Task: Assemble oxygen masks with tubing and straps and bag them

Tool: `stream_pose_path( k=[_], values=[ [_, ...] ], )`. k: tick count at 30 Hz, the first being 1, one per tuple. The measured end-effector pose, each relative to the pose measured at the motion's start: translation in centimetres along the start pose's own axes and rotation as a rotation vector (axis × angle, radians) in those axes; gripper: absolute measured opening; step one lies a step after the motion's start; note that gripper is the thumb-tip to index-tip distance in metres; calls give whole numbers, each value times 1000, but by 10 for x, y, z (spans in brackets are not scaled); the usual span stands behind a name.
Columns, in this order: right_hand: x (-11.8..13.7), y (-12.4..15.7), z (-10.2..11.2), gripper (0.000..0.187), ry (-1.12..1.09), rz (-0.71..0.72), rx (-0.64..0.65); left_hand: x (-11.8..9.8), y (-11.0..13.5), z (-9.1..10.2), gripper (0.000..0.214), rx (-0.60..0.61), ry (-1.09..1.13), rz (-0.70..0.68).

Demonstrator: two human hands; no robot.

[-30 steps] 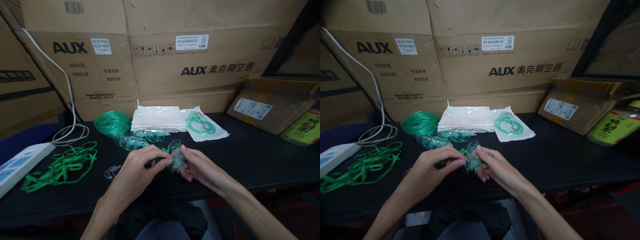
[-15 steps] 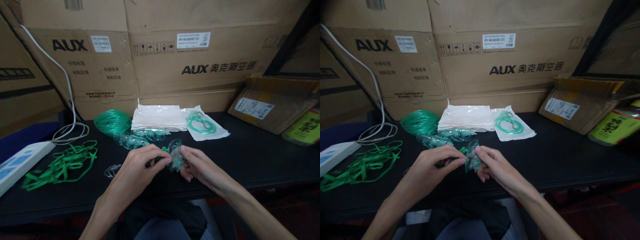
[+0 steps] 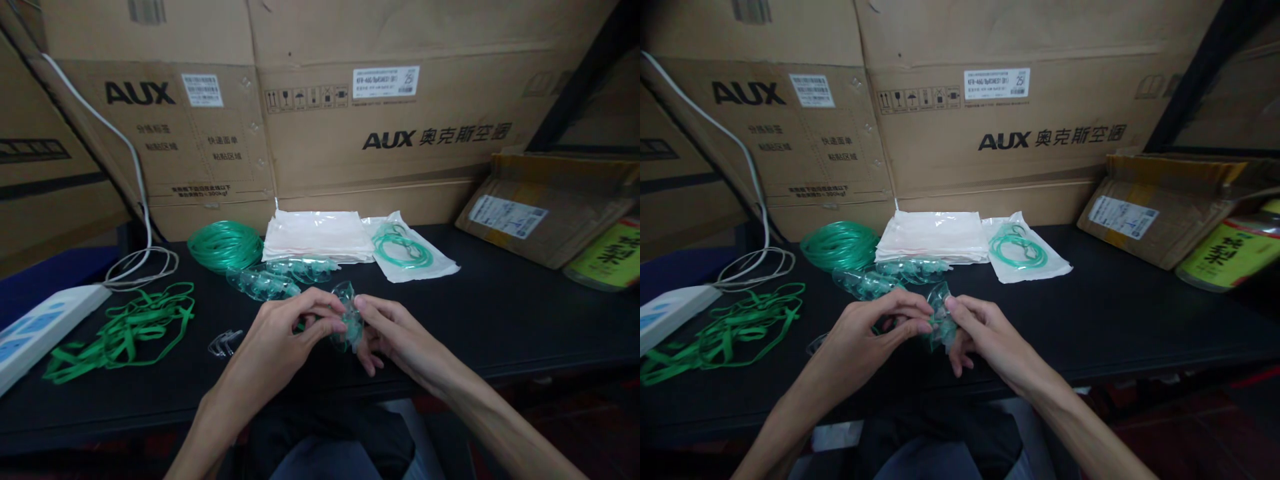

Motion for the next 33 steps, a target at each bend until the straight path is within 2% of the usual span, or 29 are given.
stream_pose_path(
  k=[2, 6, 8, 10, 12, 15, 18, 21, 28, 33],
  values=[
    [-1, 0, -2, 41, 4, -13, 2, 2, 0, -3, 13, 27, -30, 5],
    [-3, 0, -2, 44, 89, -32, -1, 3, 0, -7, 31, 51, -86, 10],
    [6, 1, 11, 43, 240, 47, -120, 5, 1, -6, 30, 41, -95, 24],
    [27, 9, 26, 35, 421, 204, -309, 8, 1, -4, 27, 27, -107, 43],
    [50, 22, 29, 22, 557, 377, -423, 9, 1, -2, 26, 19, -119, 58],
    [71, 35, 11, 8, 696, 572, -357, 8, 0, -3, 28, 26, -135, 65],
    [76, 39, -4, 12, 790, 663, -293, 4, -2, -6, 27, 39, -157, 46],
    [77, 39, -10, 13, 811, 717, -278, 1, -2, -8, 28, 50, -173, 32],
    [73, 38, -18, 14, 863, 719, -258, -2, 0, -9, 25, 42, -170, 12],
    [66, 37, -18, 16, 1042, 670, -268, -5, -1, -8, 20, 13, -162, -11]
  ],
)
Point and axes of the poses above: each hand's wrist, its own y-axis away from the middle knuckle, its own z-axis out of the back of the hand, x = y × z, the point moved 10 cm from there along -y, towards the middle knuckle, and after that the axes turned 4 degrees about y, right-handed, at the moved point
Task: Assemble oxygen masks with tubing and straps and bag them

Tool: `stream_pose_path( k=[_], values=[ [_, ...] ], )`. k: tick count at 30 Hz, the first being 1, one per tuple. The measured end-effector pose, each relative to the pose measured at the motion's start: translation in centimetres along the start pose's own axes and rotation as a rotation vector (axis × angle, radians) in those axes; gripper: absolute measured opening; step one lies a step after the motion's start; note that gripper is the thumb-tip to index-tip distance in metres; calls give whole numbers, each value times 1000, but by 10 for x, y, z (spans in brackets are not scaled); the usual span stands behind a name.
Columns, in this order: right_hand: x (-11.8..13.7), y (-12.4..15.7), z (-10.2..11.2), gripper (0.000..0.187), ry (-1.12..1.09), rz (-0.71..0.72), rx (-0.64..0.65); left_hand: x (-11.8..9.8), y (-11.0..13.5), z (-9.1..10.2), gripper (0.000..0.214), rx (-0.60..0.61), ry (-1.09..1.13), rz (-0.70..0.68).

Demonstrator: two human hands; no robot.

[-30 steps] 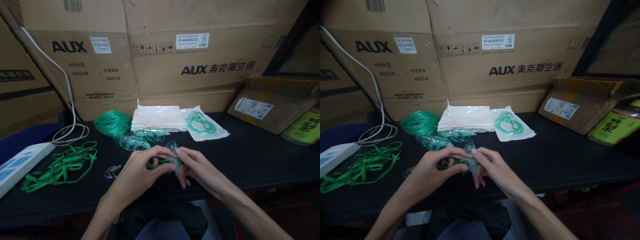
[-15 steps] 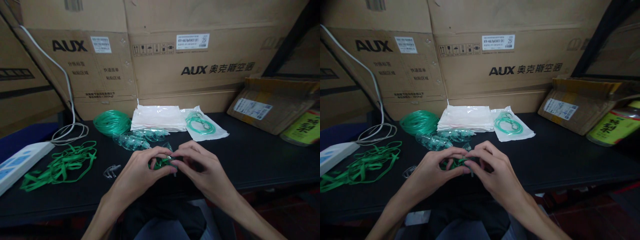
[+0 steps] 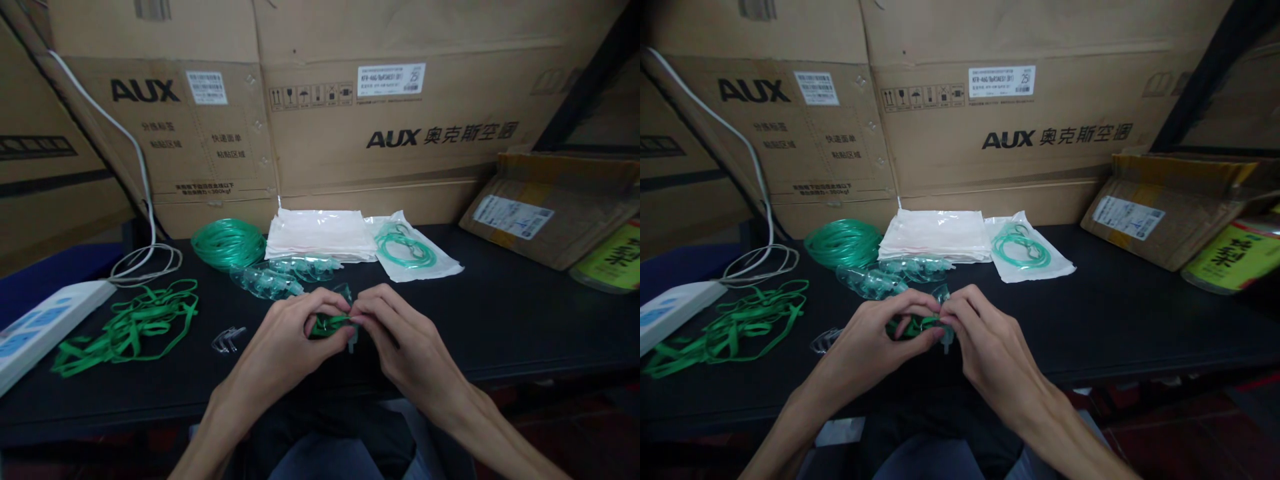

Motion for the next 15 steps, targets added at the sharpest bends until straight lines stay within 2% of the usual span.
stream_pose_path(
  k=[4, 9, 12, 15],
  values=[
    [-2, -1, 7, 15, 122, 34, -10, 4, 0, 4, 18, -21, -33, 11],
    [-8, -3, 34, 14, 221, 46, -68, 12, 2, 22, 14, -79, -93, 41],
    [-9, -3, 49, 14, 233, 37, -106, 16, 3, 31, 13, -106, -96, 71],
    [-3, -4, 51, 15, 170, 35, -108, 14, 3, 30, 13, -100, -95, 73]
  ],
)
Point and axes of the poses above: each hand's wrist, its own y-axis away from the middle knuckle, its own z-axis out of the back of the hand, x = y × z, the point moved 10 cm from there along -y, towards the middle knuckle, and after that the axes turned 4 degrees about y, right-handed, at the moved point
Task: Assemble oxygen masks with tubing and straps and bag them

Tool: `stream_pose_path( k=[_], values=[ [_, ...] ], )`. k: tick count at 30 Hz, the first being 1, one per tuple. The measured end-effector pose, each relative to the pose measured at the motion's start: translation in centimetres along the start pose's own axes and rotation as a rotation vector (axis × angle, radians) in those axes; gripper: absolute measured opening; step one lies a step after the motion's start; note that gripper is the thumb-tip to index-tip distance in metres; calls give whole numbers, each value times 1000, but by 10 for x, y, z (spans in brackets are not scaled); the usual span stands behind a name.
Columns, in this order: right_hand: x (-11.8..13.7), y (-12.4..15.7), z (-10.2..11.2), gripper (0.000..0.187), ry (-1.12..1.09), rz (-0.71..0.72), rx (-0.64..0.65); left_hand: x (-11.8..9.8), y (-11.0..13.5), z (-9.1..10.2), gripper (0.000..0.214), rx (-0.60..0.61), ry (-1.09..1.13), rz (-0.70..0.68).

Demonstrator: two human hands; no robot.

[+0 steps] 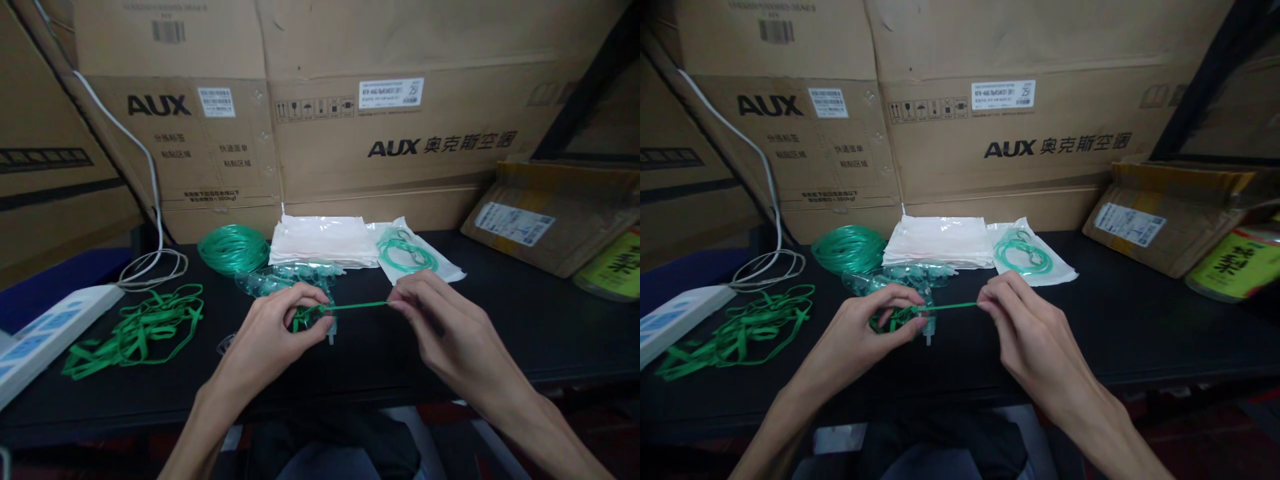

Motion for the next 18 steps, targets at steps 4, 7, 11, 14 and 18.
stream_pose_path(
  k=[4, 7, 11, 14, 18],
  values=[
    [10, 0, -10, 16, -161, -9, 25, -2, 1, -11, 13, 35, 40, 5],
    [1, 1, -19, 7, -305, -111, 53, 1, 1, -14, 13, 31, 111, 35],
    [-26, 9, -43, 39, -561, -385, 139, 1, 0, -11, 12, -10, 181, 48],
    [-25, 18, -74, 70, -806, -517, 289, 0, 0, -14, 12, -12, 215, 50],
    [-23, 21, -94, 76, -1064, -609, 298, 0, 0, -26, 12, 57, 255, 50]
  ],
)
Point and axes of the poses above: each hand's wrist, its own y-axis away from the middle knuckle, its own z-axis out of the back of the hand, x = y × z, the point moved 10 cm from there along -y, towards the middle knuckle, and after that the axes turned 4 degrees about y, right-handed, at the moved point
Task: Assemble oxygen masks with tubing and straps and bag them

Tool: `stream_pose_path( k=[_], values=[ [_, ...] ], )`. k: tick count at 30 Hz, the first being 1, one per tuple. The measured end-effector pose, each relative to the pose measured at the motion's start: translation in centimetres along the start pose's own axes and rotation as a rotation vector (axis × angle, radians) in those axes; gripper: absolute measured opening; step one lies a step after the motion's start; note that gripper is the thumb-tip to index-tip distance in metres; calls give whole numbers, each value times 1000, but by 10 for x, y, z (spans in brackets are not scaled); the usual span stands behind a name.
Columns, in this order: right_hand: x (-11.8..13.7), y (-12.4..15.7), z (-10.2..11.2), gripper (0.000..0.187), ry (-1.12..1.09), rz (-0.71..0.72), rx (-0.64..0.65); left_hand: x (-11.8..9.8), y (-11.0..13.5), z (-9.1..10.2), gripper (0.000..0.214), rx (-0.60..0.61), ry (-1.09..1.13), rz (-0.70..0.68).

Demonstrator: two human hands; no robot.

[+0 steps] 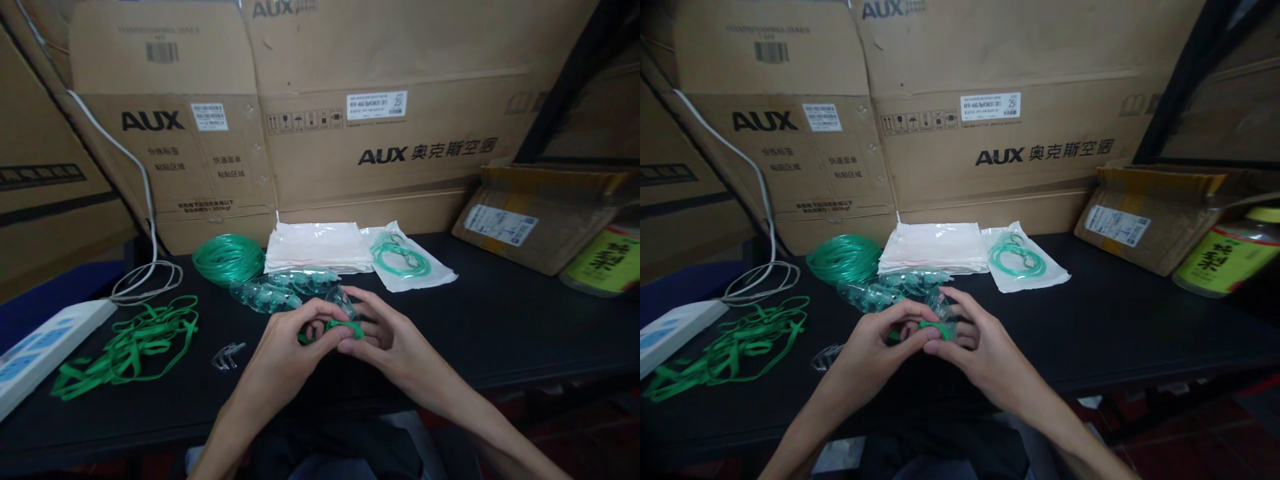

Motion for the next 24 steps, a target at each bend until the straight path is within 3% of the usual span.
stream_pose_path(
  k=[3, 6, 9, 16, 21, 24],
  values=[
    [-3, -4, 5, 68, -57, 9, -9, 1, -1, -8, 16, 84, 49, -7],
    [-1, -5, 17, 67, -20, 24, -29, 3, -1, -2, 26, 80, 16, -9],
    [8, -3, 38, 68, 53, 37, -83, 1, 1, 19, 34, 5, -150, -27],
    [34, 2, 84, 68, 174, 120, -203, -5, 15, 79, 22, -133, -427, -103],
    [29, 0, 84, 62, 88, 106, -173, -18, 21, 93, 16, -192, -451, -232],
    [30, 0, 76, 57, 67, 115, -144, -18, 21, 90, 13, -135, -372, -244]
  ],
)
Point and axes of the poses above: each hand's wrist, its own y-axis away from the middle knuckle, its own z-axis out of the back of the hand, x = y × z, the point moved 10 cm from there along -y, towards the middle knuckle, and after that the axes turned 4 degrees about y, right-handed, at the moved point
